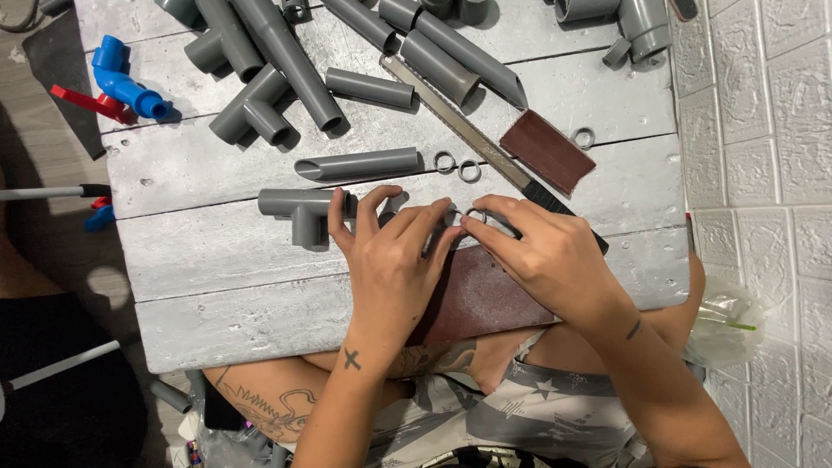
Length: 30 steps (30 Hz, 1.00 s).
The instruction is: Sanding the edges of small plastic rings using a piece of sandpaper on a wooden board.
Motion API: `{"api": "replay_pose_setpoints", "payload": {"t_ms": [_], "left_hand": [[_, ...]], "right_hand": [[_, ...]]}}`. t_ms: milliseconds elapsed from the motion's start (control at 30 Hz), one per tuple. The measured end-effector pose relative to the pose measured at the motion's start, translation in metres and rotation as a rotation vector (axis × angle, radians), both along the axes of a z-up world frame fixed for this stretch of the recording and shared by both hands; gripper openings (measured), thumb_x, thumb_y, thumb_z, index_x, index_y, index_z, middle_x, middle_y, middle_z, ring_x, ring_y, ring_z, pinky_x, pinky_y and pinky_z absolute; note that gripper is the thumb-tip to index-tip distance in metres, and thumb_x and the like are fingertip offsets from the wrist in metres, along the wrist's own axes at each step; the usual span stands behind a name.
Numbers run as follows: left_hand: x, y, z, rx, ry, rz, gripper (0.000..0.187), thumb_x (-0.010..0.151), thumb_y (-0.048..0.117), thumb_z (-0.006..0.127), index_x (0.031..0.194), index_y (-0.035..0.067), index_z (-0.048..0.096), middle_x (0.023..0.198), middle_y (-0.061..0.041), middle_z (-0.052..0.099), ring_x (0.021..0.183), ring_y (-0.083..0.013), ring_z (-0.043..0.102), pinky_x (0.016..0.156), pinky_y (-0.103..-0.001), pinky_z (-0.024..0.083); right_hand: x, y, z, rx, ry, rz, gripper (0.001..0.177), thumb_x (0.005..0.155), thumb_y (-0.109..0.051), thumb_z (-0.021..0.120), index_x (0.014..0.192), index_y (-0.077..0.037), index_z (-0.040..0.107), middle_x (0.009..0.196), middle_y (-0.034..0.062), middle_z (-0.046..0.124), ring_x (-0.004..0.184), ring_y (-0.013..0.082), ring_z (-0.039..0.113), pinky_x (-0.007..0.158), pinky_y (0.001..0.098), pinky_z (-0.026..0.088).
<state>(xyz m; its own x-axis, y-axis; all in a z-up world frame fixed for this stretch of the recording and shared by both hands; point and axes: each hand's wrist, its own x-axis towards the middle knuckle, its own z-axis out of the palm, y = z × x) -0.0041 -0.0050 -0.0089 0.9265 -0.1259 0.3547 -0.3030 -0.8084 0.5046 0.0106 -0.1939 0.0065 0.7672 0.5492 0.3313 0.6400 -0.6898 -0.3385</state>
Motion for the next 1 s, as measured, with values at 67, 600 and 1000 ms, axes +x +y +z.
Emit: {"api": "replay_pose_setpoints", "payload": {"t_ms": [67,600,1000], "left_hand": [[0.000,0.000,0.001,0.011,-0.004,-0.010,0.024,0.082,0.028,0.086,0.101,0.015,0.079,0.081,-0.001,0.073,0.112,-0.0304,0.058,0.114,-0.064,0.010],[-0.007,0.003,0.020,-0.246,0.037,-0.074,0.018,0.083,0.019,0.079,0.101,0.015,0.076,0.092,-0.002,0.071,0.115,-0.0303,0.055,0.108,-0.059,0.010],[-0.069,-0.012,0.057,-0.486,0.355,-0.096,0.034,0.087,0.013,0.067,0.120,0.003,0.066,0.103,-0.006,0.074,0.099,-0.0218,0.060,0.094,-0.035,0.044]], "right_hand": [[-0.001,0.000,-0.002,-0.006,-0.004,-0.005,0.013,0.102,-0.015,0.064,0.105,-0.014,0.077,0.109,0.0055,0.072,0.082,0.0206,0.072,0.060,0.0282,0.057],[-0.005,-0.001,0.005,0.348,0.072,0.040,0.012,0.093,-0.008,0.074,0.104,-0.004,0.078,0.110,0.0166,0.075,0.088,0.0315,0.075,0.063,0.0337,0.061],[-0.082,-0.013,0.016,0.416,0.143,-0.131,0.029,0.070,0.011,0.080,0.097,0.001,0.077,0.109,0.0164,0.073,0.075,0.0174,0.063,0.060,0.0234,0.052]]}}
